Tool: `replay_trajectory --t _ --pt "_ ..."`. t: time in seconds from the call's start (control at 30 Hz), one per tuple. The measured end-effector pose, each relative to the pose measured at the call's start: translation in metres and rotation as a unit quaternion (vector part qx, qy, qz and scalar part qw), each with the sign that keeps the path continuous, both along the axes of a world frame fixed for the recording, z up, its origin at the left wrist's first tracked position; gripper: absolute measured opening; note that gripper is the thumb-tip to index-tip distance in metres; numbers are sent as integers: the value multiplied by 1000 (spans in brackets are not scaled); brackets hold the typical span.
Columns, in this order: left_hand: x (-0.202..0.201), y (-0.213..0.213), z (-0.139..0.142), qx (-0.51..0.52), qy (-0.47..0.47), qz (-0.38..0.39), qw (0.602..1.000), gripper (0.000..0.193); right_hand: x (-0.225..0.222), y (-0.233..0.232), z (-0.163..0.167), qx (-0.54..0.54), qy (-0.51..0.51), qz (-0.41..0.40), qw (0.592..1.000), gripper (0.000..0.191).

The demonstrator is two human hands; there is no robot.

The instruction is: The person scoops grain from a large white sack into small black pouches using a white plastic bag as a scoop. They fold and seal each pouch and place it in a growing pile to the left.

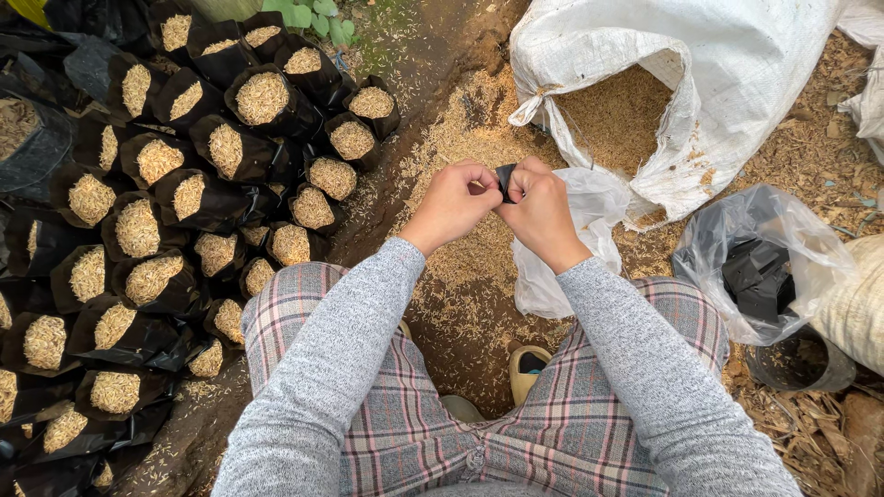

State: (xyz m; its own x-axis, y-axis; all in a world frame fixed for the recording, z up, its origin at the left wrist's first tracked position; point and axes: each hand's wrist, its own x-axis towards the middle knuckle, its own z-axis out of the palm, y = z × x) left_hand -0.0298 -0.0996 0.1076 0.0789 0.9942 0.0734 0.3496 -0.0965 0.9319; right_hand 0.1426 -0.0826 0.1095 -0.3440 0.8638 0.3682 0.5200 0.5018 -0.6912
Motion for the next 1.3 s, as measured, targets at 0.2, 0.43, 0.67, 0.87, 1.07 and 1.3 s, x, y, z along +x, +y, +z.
replay_trajectory --t 0.2,0.43,0.67,0.87,1.07,1.3 --pt "-8 5 -6 22 25 34 999 10 0 -2 17 -63 22 65 996 31" --pt "-14 4 -8 68 45 43 996 8 8 2 21 -106 49 73 990 20" --pt "-13 0 2 78 55 30 995 9 10 5 13 -98 49 54 993 16" --pt "-14 -1 5 72 35 30 996 10 11 6 11 -60 49 50 996 10" --pt "-17 3 1 69 46 64 994 9 12 8 11 -25 67 26 997 10" --pt "-27 9 1 -11 -9 133 991 8 17 15 9 -22 74 -47 996 8"
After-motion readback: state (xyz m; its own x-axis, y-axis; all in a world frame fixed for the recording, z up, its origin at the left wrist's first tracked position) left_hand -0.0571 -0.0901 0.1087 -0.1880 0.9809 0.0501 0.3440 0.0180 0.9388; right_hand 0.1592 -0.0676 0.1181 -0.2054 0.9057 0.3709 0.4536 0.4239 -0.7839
